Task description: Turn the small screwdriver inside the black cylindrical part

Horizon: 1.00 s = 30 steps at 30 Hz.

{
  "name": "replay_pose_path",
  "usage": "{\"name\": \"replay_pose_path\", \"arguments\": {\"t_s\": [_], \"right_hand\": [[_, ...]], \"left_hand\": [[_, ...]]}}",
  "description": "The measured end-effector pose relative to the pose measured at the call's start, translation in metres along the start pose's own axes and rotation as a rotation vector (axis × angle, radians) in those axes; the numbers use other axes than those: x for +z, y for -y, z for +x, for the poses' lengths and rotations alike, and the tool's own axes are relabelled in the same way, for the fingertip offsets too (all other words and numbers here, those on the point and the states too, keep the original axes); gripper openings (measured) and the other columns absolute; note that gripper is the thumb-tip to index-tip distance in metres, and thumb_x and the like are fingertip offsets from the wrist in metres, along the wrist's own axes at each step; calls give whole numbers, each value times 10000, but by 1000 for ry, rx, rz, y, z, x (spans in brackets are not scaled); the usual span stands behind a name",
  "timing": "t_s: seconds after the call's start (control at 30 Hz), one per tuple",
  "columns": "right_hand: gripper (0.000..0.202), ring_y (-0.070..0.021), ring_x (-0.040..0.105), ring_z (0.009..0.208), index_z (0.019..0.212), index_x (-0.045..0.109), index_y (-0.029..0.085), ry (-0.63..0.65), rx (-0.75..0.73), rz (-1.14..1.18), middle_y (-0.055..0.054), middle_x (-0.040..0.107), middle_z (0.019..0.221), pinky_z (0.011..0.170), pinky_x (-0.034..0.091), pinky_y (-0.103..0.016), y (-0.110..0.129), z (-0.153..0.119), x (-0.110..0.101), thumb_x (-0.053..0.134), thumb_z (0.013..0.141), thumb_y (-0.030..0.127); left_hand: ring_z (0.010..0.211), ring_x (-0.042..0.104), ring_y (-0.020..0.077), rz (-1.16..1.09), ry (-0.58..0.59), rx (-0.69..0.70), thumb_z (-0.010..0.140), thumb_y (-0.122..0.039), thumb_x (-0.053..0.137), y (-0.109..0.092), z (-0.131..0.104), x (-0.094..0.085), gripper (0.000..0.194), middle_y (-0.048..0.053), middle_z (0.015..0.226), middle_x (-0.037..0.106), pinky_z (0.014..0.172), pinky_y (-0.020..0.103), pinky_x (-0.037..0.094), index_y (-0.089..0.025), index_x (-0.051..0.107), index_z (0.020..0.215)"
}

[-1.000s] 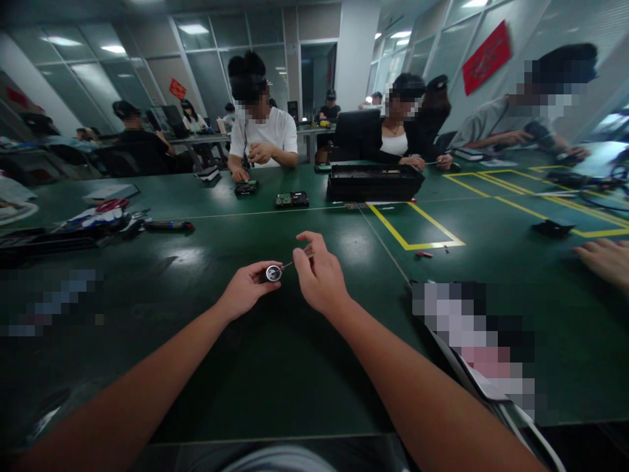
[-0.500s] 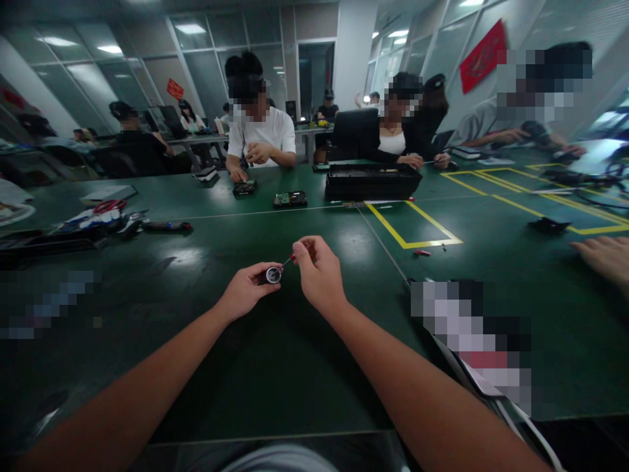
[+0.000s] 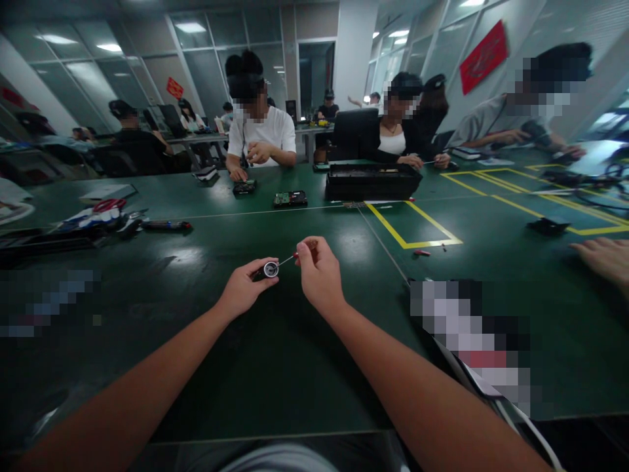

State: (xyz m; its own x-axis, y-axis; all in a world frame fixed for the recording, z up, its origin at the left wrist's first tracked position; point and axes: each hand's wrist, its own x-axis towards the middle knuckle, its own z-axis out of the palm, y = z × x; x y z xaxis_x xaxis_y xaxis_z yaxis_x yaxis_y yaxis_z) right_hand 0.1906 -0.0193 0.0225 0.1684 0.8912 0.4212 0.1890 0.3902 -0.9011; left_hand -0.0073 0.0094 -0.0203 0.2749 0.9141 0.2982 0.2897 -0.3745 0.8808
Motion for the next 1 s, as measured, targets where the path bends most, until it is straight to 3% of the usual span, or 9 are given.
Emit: {"name": "replay_pose_path", "arguments": {"t_s": [0.47,0.7,1.0], "right_hand": [[282,-183,708,696,898,621,196,-36,129,-1,-48,742,775,663,548,-330,7,2,0,670,889,474],[317,-181,674,683,898,633,194,-44,114,-123,-45,727,768,643,509,-328,3,4,-2,643,908,511],[284,-190,679,718,1037,637,194,-15,64,-135,-52,731,863,671,530,-347,-5,3,-2,601,938,457]], "left_hand": [[1137,632,242,84,-12,5,805,-175,766,-6,0,0,409,46,1183,716,1065,439,443,-261,724,1203],[1116,646,242,89,-47,7,794,-162,766,-8,0,-1,400,45,1151,726,1046,425,461,-247,730,1183],[1162,639,249,50,-88,-20,802,-166,768,-2,2,-3,418,46,1223,712,1072,443,451,-266,725,1206]]}}
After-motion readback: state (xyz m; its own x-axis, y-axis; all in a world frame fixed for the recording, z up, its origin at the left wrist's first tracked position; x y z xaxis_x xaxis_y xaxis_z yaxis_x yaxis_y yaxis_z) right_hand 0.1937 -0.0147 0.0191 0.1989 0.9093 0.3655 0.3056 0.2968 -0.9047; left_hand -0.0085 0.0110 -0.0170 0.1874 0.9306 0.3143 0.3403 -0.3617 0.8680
